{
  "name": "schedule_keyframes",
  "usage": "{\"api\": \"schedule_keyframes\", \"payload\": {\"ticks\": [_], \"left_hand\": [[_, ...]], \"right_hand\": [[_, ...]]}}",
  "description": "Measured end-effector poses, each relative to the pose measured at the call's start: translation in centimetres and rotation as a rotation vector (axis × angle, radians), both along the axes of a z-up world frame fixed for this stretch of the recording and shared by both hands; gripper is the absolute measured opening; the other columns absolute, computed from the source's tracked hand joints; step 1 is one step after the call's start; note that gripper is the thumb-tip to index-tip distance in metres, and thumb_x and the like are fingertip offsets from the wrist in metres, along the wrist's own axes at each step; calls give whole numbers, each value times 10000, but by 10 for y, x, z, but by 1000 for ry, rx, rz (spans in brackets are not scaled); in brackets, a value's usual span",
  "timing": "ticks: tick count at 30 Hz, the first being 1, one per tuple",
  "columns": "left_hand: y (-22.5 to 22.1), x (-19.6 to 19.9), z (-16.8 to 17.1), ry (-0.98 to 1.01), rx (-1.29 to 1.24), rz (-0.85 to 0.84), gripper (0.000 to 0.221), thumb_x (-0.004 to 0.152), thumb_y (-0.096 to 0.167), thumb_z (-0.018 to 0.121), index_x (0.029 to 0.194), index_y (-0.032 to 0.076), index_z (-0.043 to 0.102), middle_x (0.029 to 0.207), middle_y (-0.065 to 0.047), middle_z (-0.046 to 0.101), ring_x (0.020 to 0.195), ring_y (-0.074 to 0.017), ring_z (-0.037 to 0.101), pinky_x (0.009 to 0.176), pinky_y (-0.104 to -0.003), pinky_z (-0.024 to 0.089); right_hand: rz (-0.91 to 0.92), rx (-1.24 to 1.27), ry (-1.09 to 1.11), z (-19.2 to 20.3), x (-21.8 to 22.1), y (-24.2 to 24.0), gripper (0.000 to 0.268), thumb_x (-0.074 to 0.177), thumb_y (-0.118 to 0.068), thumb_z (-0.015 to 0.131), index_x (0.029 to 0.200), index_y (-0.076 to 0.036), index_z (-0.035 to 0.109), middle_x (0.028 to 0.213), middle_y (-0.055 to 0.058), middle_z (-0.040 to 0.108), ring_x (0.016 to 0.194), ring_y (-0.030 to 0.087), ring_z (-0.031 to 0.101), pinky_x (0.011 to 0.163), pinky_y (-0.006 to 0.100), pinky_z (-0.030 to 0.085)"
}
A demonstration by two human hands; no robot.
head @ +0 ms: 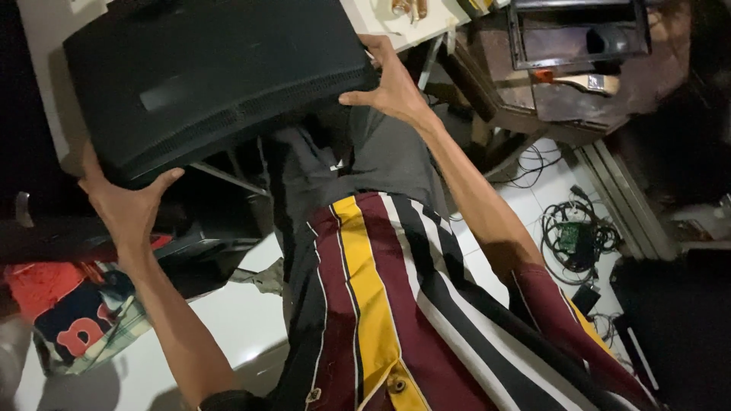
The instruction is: Disassembling and reassembling a computer monitor bezel and panel.
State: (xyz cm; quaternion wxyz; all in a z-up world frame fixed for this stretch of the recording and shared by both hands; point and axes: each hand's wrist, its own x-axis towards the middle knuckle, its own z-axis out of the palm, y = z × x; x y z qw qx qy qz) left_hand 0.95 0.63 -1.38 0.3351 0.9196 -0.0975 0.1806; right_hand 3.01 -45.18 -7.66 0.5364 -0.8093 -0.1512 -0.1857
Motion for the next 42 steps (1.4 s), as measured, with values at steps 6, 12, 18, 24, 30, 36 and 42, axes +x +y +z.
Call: {"api": "schedule_keyframes", "payload": {"ticks": [6,12,18,24,30,36,42], "left_hand": [[3,4,-12,-6,-1,52,1098,743,255,1049,1529,-77,358,1435,-332,478,1234,-475,453,1036,-603,425],[1,2,-10,-20,-60,75,1099,715,240,1028,1530,-56,353,1425,-317,467,1232,-464,469,1027,-591,441],[-7,-2,3,127,-268,119,1145,753,255,1020,1624,68,301,1572,-254,364,1489,-402,292,1223,-628,185],[-13,3,17,249,-248,161,1178,727,313,971,1633,60,262,1600,-279,326,1510,-450,247,1231,-654,126],[-4,12,6,359,-225,237,1260,661,368,960,1653,131,219,1664,-199,274,1547,-379,218,1275,-602,98],[0,14,-4,324,-202,244,1280,630,377,965,1648,120,233,1645,-202,304,1538,-374,249,1285,-530,111],[-7,17,5,344,-254,250,1259,655,325,952,1651,129,206,1622,-217,303,1518,-404,257,1266,-620,151]], "right_hand": [[9,11,-1,3,-1,-3,893,752,-102,997,1443,-72,433,1440,131,547,1400,320,523,1115,436,429],[7,41,56,6,1,0,1022,721,-181,991,1521,-26,373,1530,216,497,1447,374,474,1194,491,398],[22,123,339,40,-11,11,1059,841,-236,970,1608,-45,267,1603,313,305,1457,571,290,1169,787,275],[-65,120,406,49,-7,15,1079,725,-214,989,1580,-54,352,1581,264,382,1484,502,280,1210,708,274],[-67,99,444,64,-7,14,1063,716,-242,978,1572,-70,372,1560,276,404,1467,523,296,1195,723,287],[-64,155,492,67,-9,16,1042,733,-173,945,1578,-53,347,1539,315,416,1418,547,377,1144,743,340],[-60,151,519,66,-6,15,1016,747,-142,928,1580,-73,352,1520,299,453,1368,514,465,1113,717,405]]}}
